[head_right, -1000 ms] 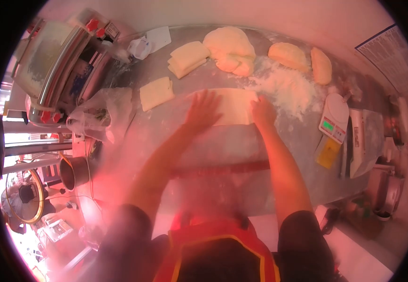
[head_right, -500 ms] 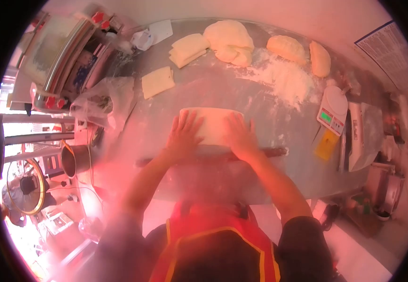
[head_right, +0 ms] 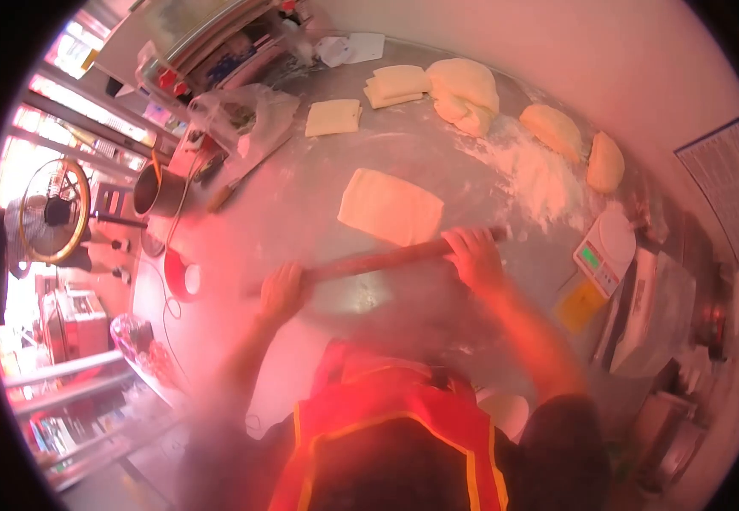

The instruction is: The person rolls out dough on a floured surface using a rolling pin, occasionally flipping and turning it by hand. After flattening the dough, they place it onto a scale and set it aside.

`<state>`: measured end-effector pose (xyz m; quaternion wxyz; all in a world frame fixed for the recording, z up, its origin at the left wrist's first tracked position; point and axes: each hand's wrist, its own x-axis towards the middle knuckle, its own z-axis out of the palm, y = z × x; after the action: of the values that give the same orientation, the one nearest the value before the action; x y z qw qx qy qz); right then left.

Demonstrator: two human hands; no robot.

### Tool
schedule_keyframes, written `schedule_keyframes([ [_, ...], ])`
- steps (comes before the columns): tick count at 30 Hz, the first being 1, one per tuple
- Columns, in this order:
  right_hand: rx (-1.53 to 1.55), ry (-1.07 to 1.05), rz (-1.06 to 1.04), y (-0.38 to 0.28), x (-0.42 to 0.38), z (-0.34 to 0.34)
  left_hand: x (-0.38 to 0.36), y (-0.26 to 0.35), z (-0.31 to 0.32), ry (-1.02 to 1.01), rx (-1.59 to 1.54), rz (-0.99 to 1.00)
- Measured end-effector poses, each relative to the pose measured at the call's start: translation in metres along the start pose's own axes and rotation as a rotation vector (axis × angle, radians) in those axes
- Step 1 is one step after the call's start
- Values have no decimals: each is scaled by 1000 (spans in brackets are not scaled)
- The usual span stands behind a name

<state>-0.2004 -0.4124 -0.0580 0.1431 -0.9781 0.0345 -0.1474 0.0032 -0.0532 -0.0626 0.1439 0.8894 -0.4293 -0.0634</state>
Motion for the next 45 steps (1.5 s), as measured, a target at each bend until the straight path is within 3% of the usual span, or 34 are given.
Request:
schedule_keyframes([
  [2, -3, 42, -234, 4, 33, -12, -54, 22, 7, -12, -125, -173],
  [4, 43, 2, -323, 0, 53, -5, -100, 51, 25, 2, -245, -379],
  [6, 66, -45, -369, 0, 70, 3, -112, 87, 20, -169, -317, -591],
  [8, 70, -104, -365, -2, 80, 15, -118, 96, 27, -263, -507, -676],
  [12, 80, -89, -310, -24, 118, 83, -145, 46, 54, -339, -818, -679],
  [13, 11, -104, -327, -39, 150, 99, -134, 39, 21, -431, -732, -733],
  [16, 6, 18, -407, -78, 243, 132, -130, -4, -6, -296, -519, -786],
  [18, 25, 72, -402, -87, 273, 153, -120, -11, -22, -333, -429, -786],
  [19, 308, 156, -356, -88, 267, 145, -115, -18, -25, -347, -385, -779],
  [21, 42, -114, -378, -52, 221, 126, -123, -14, -19, -381, -404, -741],
  [24, 41, -218, -316, -31, 190, 108, -130, -15, -11, -410, -469, -742],
  [27, -74, -228, -326, -77, 263, 130, -129, -38, -14, -432, -577, -780],
  [29, -77, -53, -428, -95, 311, 158, -125, -70, -21, -402, -583, -824],
  [32, -69, -100, -366, -117, 350, 170, -113, -92, -41, -388, -493, -879],
  [35, 92, 8, -507, -109, 322, 158, -115, -70, -36, -461, -426, -831],
  [37, 30, -242, -429, -70, 255, 131, -124, -32, -23, -467, -493, -818],
  [38, -67, -274, -469, -41, 209, 117, -127, -16, -17, -490, -498, -806],
  [39, -1, -337, -361, -23, 174, 97, -130, -6, -12, -509, -506, -780],
  [42, 62, -345, -338, -17, 147, 62, -136, 19, -2, -541, -549, -748],
  [43, -85, -260, -490, -12, 162, 83, -138, 20, 1, -525, -580, -785],
  [45, 94, -120, -432, -46, 213, 100, -131, 24, -4, -561, -578, -870],
])
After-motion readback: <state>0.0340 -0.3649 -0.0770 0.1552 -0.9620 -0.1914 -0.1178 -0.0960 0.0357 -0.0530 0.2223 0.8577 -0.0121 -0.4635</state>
